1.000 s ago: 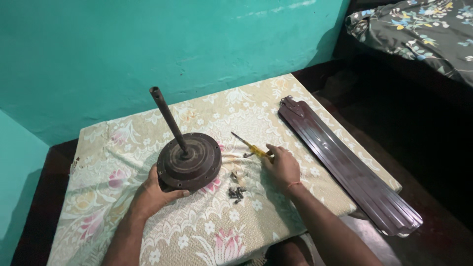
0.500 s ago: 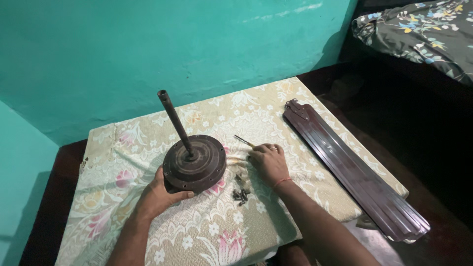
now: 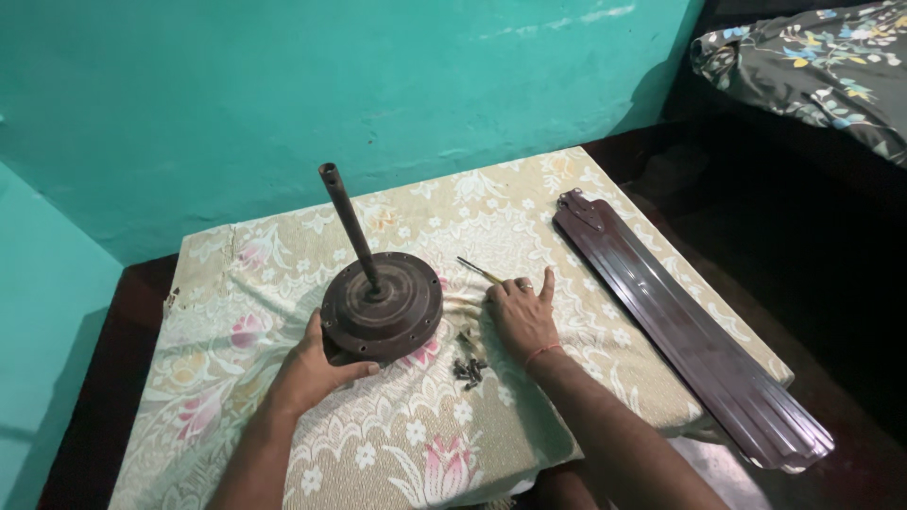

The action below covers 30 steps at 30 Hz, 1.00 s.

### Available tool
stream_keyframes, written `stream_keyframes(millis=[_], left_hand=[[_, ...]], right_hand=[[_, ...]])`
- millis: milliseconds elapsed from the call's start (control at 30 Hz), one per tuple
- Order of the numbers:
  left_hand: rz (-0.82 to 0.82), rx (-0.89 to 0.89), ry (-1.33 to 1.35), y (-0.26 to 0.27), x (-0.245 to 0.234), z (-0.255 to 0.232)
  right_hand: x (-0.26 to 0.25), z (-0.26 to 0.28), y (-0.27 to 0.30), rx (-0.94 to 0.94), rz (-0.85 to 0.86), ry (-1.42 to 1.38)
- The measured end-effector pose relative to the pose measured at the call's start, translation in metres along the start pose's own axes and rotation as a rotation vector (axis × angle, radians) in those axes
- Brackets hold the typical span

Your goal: The person uses a yellow-handled screwdriver to loosen and remove screws from the base of an electric fan motor housing. They separate the housing into two halves, set the screwdriver aside, and then reassemble the housing by aligning and pressing the halves together.

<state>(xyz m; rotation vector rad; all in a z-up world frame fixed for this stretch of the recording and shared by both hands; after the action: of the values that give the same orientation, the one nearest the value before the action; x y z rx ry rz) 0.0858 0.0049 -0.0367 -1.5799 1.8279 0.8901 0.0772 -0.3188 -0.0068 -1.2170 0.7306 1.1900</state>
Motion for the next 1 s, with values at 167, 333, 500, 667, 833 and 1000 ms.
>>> stream_keyframes(millis=[167,333,500,667,833,1000], left_hand=[[0.004,-0.078,-0.123,0.001,0.006,0.014],[-0.060,-0.058,-0.021,0.008,0.004,0.017],[-0.336,0.012,0.215,0.025,-0.018,0.020],[-0.712,0.240,0.084,0.053,-0.036,-0.018],[-0.375,0.176,0.583,0.022,-0.002,-0.054],[-0.267,0.164,0.738,0.021,0.011,-0.072]], right_hand=[[0.001,0.004,0.005,-0.042,0.025,0.048],[0.001,-0.001,-0.002,-0.040,0.095,-0.043],[0.014,-0.006,-0.005,-0.068,0.145,0.144],[-0.008,0.026,-0.003,-0.158,-0.017,-0.124],[-0.012,0.084,-0.008,-0.054,0.090,-0.557],[-0.011,0.118,-0.002,-0.012,0.145,-0.971]])
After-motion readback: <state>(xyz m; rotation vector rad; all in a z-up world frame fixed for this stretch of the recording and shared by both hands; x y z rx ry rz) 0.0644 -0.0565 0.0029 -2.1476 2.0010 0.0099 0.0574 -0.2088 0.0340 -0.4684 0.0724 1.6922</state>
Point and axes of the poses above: each hand's wrist, its own y-axis away from the middle knuckle, its own x-axis out of the palm, z = x × y, the point moved 9 cm from there along -y, towards the middle knuckle, and after that the axes turned 9 degrees about -y, right-handed, at the moved point
